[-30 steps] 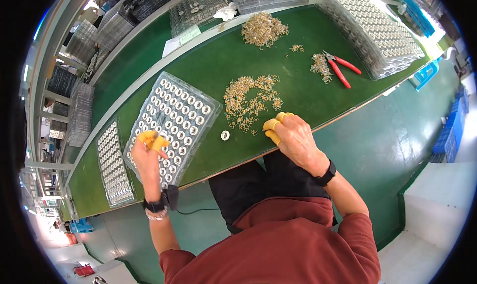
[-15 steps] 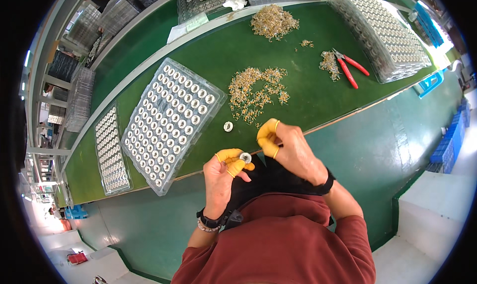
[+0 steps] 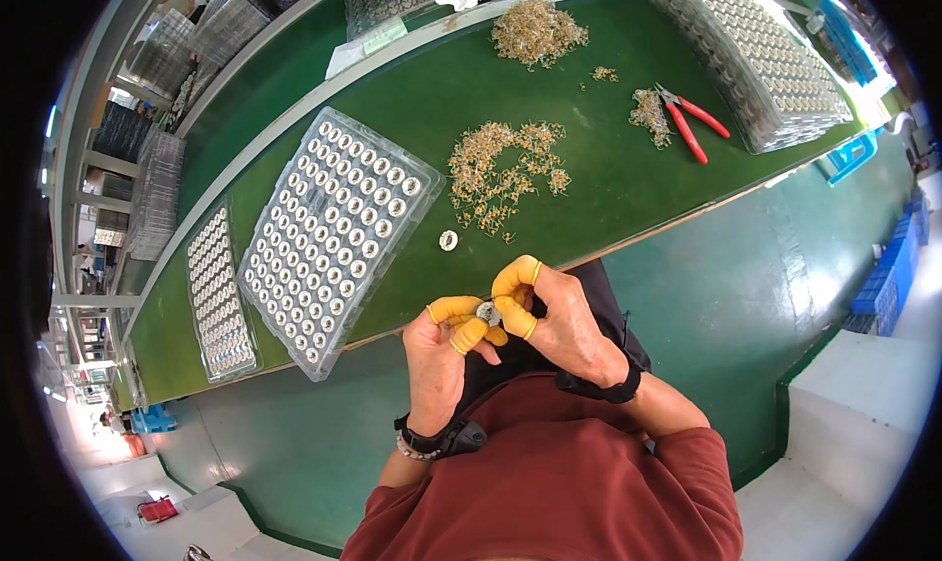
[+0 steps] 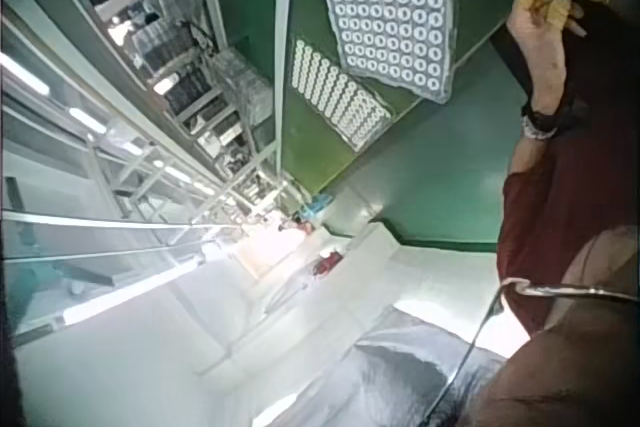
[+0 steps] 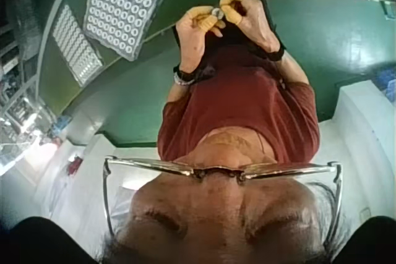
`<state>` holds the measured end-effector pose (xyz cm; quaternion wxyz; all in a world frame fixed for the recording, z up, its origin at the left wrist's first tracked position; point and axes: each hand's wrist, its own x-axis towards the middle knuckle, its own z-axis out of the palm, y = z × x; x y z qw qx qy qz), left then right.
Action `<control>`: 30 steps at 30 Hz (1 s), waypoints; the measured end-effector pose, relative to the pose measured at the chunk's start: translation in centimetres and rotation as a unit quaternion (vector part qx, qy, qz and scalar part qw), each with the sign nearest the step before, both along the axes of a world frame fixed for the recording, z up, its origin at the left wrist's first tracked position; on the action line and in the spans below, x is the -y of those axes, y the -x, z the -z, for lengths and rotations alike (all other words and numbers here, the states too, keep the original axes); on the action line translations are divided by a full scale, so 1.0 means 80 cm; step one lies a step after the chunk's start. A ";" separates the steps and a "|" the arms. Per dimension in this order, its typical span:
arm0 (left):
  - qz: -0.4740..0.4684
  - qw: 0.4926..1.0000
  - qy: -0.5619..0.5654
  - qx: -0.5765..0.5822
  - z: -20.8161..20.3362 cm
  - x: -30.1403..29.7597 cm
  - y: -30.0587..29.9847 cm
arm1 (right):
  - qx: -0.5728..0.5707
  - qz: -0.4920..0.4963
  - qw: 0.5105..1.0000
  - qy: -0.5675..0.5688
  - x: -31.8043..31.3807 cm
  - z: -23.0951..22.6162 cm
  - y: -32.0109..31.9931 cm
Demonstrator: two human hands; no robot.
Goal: Manually assembling small circular electronic components by inserting parts and placing them in a tray.
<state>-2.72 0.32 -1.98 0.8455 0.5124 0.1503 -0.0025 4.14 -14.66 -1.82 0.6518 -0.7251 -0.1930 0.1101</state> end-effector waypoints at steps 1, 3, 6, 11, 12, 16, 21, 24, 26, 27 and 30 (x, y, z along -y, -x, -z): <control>0.000 1.000 0.003 -0.001 0.001 0.000 0.000 | 0.000 0.000 1.000 0.000 -0.001 0.001 0.001; -0.001 1.000 0.007 -0.003 0.002 0.000 0.001 | -0.004 0.006 1.000 0.000 -0.002 0.005 0.003; 0.000 1.000 0.008 -0.009 0.005 -0.001 0.000 | 0.046 0.007 0.998 0.031 -0.002 0.006 0.003; -0.005 1.000 0.009 0.003 0.008 -0.003 0.000 | 0.215 0.009 0.975 0.054 -0.006 0.017 -0.002; -0.004 1.000 0.001 0.006 0.009 -0.003 0.000 | 0.317 0.012 0.946 0.065 -0.007 0.020 -0.005; 0.006 0.989 -0.140 0.037 0.013 -0.005 -0.001 | 0.277 -0.036 0.959 0.037 -0.005 0.025 -0.006; -0.006 0.984 -0.160 0.084 0.014 0.005 -0.002 | 0.123 0.004 0.992 -0.040 -0.007 0.029 0.002; -0.033 0.997 -0.047 0.057 0.033 0.007 0.003 | 0.072 0.037 0.996 -0.037 -0.008 0.032 -0.001; -0.046 0.998 -0.015 0.032 0.040 0.004 0.002 | 0.119 -0.014 0.992 0.045 -0.007 0.024 -0.008; -0.051 0.997 -0.019 0.055 0.038 0.003 -0.002 | 0.089 0.000 0.995 0.045 -0.008 0.016 -0.011; -0.094 0.995 -0.009 0.041 0.035 0.000 -0.002 | 0.283 0.067 0.936 0.199 -0.008 0.020 -0.035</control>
